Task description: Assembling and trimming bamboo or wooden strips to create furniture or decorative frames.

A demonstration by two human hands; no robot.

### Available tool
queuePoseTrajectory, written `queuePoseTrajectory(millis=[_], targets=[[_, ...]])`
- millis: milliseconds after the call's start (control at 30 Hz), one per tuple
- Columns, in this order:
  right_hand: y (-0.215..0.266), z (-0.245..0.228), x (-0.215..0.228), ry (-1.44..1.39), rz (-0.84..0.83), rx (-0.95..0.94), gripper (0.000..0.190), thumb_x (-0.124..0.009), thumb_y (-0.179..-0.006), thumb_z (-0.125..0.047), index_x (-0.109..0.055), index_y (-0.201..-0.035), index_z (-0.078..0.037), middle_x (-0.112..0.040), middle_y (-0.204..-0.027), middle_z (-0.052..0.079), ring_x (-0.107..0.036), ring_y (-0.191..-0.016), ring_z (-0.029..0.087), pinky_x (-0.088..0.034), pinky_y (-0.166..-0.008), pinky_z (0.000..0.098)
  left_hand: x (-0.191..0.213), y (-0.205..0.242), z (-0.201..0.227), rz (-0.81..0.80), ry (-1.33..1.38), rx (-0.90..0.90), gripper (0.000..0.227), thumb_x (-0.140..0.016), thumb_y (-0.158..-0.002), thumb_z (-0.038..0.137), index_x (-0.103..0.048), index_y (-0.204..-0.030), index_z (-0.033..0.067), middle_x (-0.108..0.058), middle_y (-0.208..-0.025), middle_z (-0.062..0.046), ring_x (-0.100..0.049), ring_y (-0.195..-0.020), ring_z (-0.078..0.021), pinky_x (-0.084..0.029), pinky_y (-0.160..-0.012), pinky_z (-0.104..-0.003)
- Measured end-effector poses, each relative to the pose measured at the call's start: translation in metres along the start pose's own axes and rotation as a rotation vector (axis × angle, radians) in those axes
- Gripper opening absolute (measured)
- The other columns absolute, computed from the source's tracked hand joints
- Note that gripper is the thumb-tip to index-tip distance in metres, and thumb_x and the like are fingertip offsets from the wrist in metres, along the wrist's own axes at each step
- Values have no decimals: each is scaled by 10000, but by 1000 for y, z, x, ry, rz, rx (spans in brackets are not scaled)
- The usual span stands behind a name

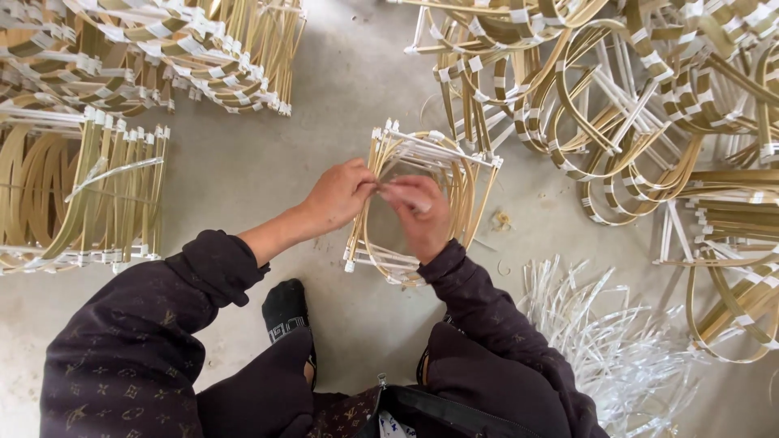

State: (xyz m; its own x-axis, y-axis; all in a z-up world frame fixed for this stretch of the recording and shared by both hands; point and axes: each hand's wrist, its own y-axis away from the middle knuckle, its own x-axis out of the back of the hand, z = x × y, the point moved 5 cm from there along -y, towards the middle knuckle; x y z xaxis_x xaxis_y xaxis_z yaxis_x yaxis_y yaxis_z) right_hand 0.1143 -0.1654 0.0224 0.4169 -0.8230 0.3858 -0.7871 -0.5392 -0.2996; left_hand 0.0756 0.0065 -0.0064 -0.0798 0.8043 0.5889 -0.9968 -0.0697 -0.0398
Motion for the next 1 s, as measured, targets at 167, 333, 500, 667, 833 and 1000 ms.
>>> queuePoseTrajectory(millis=[167, 333, 500, 667, 833, 1000], targets=[[-1, -12, -10, 7, -10, 157, 126, -681, -1020, -65, -713, -1134, -23, -708, -1211, 106, -699, -965, 156, -584, -824, 291, -1, -9, 14, -85, -258, -121, 127, -606, -864, 57, -726, -830, 36, -675, -941, -142, -660, -903, -363, -528, -765, -490], [2, 41, -20, -303, -16, -249, 166, -625, -1029, -79, -700, -1151, 4, -717, -972, 53, -703, -795, 92, -587, -719, 246, 13, -6, 31, -76, -193, -141, 98, -656, -843, 67, -744, -816, 36, -694, -893, -163, -663, -831, -374, -523, -735, -493], [-9, 57, -25, -578, -51, -495, 156, -712, -955, -94, -584, -1028, -43, -705, -798, 14, -619, -614, 71, -508, -526, 235, 12, -3, 23, -66, -139, -42, 68, -675, -807, 12, -670, -742, -8, -697, -776, -134, -685, -723, -295, -540, -680, -427], [4, 66, -32, -538, -149, -464, 147, -704, -1027, -132, -697, -1064, 10, -676, -825, -8, -573, -668, 53, -481, -590, 215, 20, -3, 29, -42, -39, 37, 26, -687, -802, 22, -680, -815, 1, -718, -773, -150, -704, -681, -278, -549, -635, -396], [3, 49, -27, -333, -205, -279, 165, -703, -1012, -131, -694, -1122, -9, -695, -925, -33, -613, -817, 18, -528, -718, 216, 22, 1, 24, -12, 72, 65, 54, -693, -827, 37, -679, -875, 15, -746, -803, -133, -748, -703, -235, -586, -657, -344], [7, 82, -36, -919, -477, -729, 144, -637, -1067, -208, -689, -1130, -89, -598, -914, -75, -512, -809, 30, -438, -704, 221, 21, 12, 24, 56, 133, 52, 81, -683, -884, 30, -645, -946, -6, -733, -817, -125, -741, -714, -240, -585, -661, -344]])
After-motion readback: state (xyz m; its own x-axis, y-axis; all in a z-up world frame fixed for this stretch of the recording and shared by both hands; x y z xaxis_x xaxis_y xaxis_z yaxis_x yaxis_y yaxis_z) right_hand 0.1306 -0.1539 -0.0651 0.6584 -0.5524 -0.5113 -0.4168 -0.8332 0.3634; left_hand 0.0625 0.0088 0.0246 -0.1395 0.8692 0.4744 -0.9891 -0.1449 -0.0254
